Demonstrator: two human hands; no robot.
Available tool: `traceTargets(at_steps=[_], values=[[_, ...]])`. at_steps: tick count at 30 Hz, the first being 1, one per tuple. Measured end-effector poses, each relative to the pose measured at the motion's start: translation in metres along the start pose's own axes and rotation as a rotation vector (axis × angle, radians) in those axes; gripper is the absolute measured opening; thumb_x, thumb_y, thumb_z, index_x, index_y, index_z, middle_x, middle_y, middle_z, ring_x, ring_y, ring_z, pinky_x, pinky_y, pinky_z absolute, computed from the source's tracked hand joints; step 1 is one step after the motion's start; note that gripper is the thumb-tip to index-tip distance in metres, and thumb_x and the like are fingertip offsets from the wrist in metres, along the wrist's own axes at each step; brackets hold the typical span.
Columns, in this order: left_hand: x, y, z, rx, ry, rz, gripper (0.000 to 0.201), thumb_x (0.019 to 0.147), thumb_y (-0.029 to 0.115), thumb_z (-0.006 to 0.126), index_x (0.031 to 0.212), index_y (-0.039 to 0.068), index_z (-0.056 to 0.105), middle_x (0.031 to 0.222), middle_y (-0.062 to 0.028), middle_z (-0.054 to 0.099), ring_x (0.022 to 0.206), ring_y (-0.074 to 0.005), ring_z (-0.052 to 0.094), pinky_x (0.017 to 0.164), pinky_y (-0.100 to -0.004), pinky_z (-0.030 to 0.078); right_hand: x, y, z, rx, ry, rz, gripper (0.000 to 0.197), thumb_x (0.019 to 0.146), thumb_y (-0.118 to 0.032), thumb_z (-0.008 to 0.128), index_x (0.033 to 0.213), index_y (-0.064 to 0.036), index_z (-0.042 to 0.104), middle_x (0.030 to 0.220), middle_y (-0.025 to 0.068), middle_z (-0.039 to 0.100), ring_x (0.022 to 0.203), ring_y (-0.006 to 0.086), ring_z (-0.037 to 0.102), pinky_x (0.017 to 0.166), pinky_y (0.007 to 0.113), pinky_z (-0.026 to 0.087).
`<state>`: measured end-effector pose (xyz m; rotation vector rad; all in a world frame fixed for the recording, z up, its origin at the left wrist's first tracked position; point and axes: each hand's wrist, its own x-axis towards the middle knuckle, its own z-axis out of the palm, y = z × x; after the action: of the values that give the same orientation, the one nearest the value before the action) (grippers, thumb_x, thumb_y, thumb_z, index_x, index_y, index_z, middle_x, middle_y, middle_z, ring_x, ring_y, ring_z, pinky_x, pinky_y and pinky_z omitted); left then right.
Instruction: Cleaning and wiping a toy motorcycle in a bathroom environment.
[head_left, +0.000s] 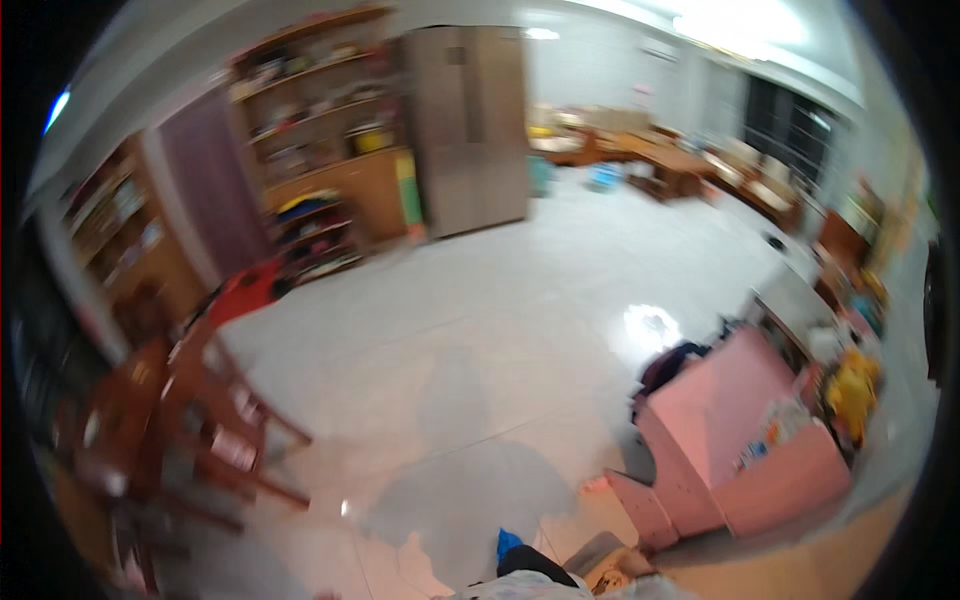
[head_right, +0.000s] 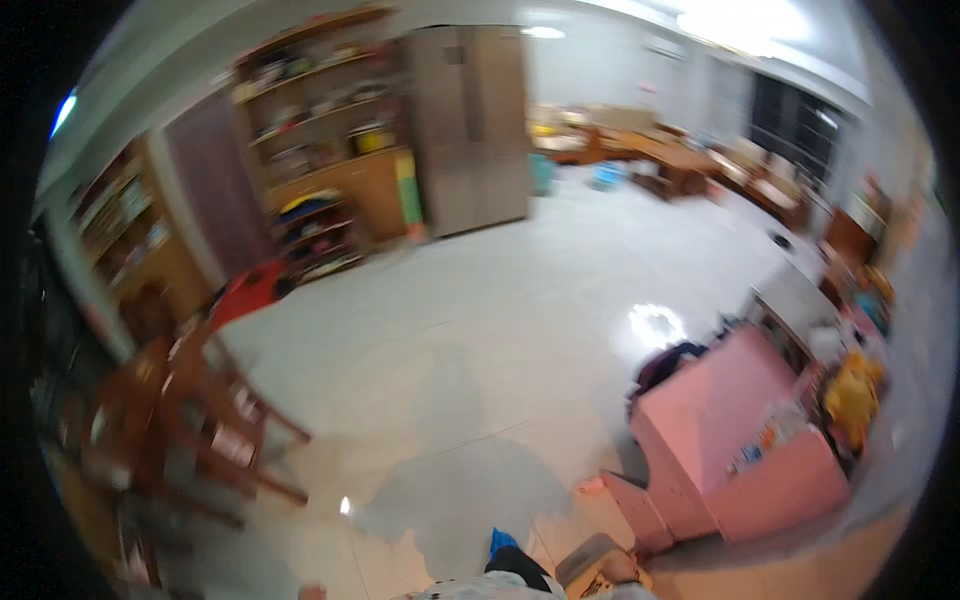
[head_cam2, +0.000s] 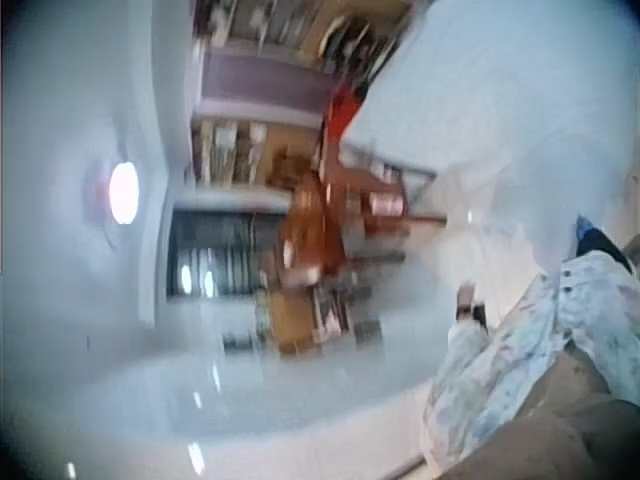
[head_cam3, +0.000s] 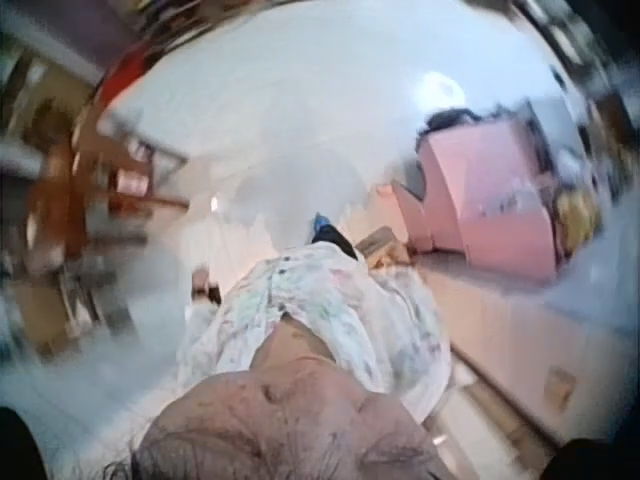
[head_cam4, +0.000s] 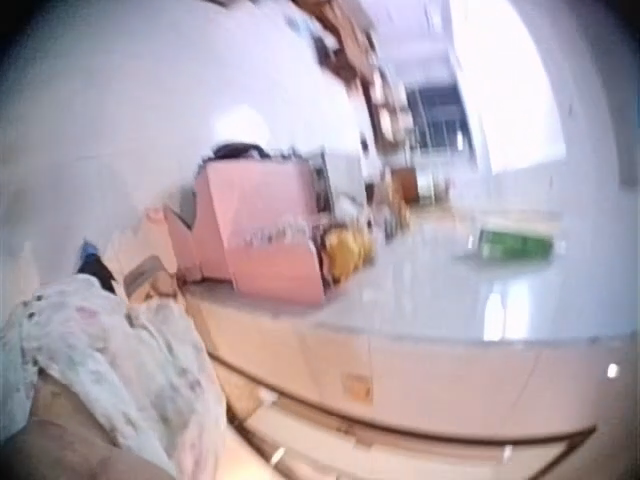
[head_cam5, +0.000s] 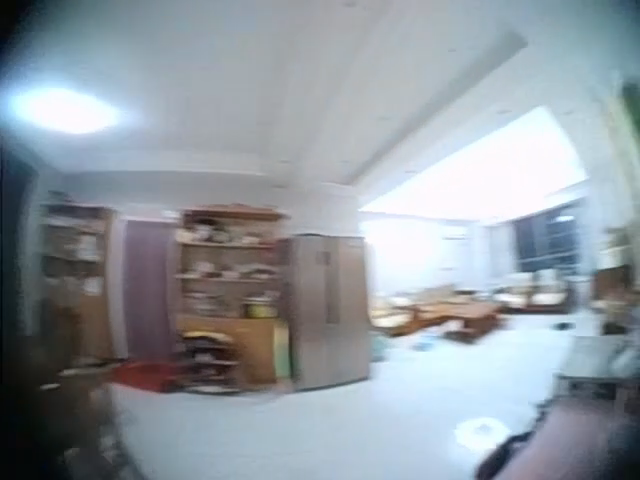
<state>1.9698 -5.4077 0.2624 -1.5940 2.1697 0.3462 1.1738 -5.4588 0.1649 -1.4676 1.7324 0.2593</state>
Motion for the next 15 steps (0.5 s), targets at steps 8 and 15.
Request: traceTargets(at_steps=[8, 15], values=[[0.264, -0.111, -0.187, -0.253, -0.002, 0.026, 0.039, 0.083, 0.021, 0.051, 0.121, 0.01, 0.055, 0.109, -0.0141, 0.056, 0.095, -0.0307, 0.052, 0.078, -0.0411, 0.043, 0.054, -0.206, -0.177, 0.255, 0.341, 0.01, 0.034, 0.08, -0.028, 0.055, 0.1, -0.0042, 0.067, 0.098, 0.02, 0.065, 0.093, 0.0356, 0.062, 0.083, 0.044, 0.048], [0.368, -0.153, -0.224, -0.679, -0.059, -0.233, 0.043, 0.081, 0.017, 0.051, 0.123, 0.008, 0.052, 0.1, -0.0114, 0.055, 0.081, -0.0245, 0.052, 0.064, -0.0363, 0.043, 0.089, -0.193, -0.169, 0.402, 0.519, 0.11, 0.033, 0.08, -0.029, 0.059, 0.101, -0.0052, 0.067, 0.096, 0.0175, 0.067, 0.087, 0.0323, 0.064, 0.079, 0.039, 0.05]])
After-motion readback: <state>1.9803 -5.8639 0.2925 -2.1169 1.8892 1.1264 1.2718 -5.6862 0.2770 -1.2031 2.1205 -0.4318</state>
